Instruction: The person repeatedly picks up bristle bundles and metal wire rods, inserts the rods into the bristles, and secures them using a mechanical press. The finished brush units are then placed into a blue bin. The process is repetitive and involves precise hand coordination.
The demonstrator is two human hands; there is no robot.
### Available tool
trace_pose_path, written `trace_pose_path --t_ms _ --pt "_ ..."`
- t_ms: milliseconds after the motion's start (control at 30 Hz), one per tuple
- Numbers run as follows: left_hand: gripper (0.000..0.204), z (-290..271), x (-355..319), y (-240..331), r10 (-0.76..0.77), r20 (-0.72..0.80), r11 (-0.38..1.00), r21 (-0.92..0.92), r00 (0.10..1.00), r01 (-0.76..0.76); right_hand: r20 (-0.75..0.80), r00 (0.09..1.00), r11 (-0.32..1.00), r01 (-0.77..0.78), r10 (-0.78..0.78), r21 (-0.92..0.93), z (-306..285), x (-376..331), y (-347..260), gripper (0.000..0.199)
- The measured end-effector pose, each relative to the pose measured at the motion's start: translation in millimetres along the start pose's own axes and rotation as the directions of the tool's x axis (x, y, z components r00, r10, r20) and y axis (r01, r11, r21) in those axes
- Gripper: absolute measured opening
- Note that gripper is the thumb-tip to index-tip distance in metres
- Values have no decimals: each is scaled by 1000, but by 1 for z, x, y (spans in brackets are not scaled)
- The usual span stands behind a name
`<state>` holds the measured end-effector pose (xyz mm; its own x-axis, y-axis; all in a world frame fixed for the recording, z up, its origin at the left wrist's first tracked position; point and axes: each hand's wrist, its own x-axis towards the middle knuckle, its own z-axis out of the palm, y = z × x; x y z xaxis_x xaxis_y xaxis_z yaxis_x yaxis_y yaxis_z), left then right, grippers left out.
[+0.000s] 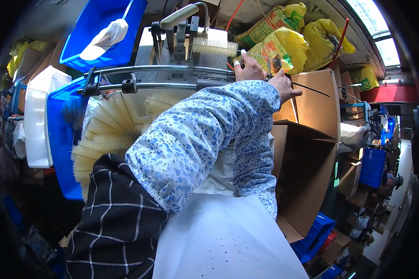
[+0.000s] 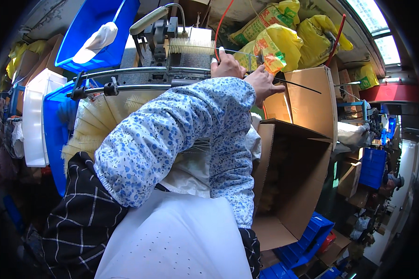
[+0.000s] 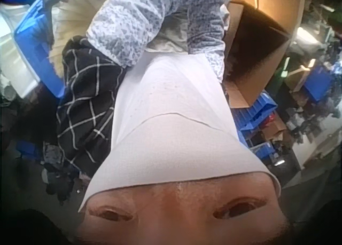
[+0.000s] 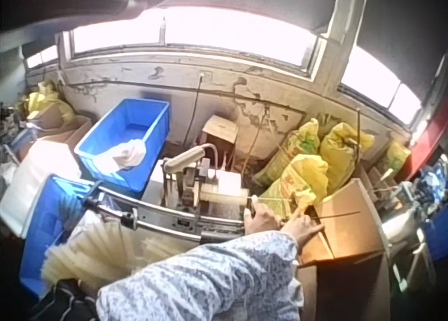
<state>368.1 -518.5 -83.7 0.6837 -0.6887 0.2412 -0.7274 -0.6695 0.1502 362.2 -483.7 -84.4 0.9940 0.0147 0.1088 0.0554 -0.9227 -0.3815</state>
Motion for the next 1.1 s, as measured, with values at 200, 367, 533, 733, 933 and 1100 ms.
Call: trace_pose_path --t_ms 200,367,533,733,933,1100 --pt "92 -16 -7 -7 17 107 998 -61 994 -10 9 1000 1000 10 -11 27 -2 -3 -14 38" --pt "95 -32 -15 -12 25 136 998 -53 990 -18 4 1000 999 23 -23 23 -3 -4 -24 37" --pt "91 -35 -23 -18 17 48 997 -81 999 -13 -13 998 998 56 -56 12 -1 -4 -34 36" --pt "87 -45 -29 -21 -5 53 997 -75 999 9 -8 998 998 64 -64 -2 -4 -5 -48 35" --pt "79 -70 -41 -27 -68 55 990 -120 996 74 82 997 1000 11 -11 -9 -21 -8 -82 36" --pt "68 -87 -57 -42 -136 62 980 -140 989 143 141 988 998 64 -64 8 -22 -10 -106 36"
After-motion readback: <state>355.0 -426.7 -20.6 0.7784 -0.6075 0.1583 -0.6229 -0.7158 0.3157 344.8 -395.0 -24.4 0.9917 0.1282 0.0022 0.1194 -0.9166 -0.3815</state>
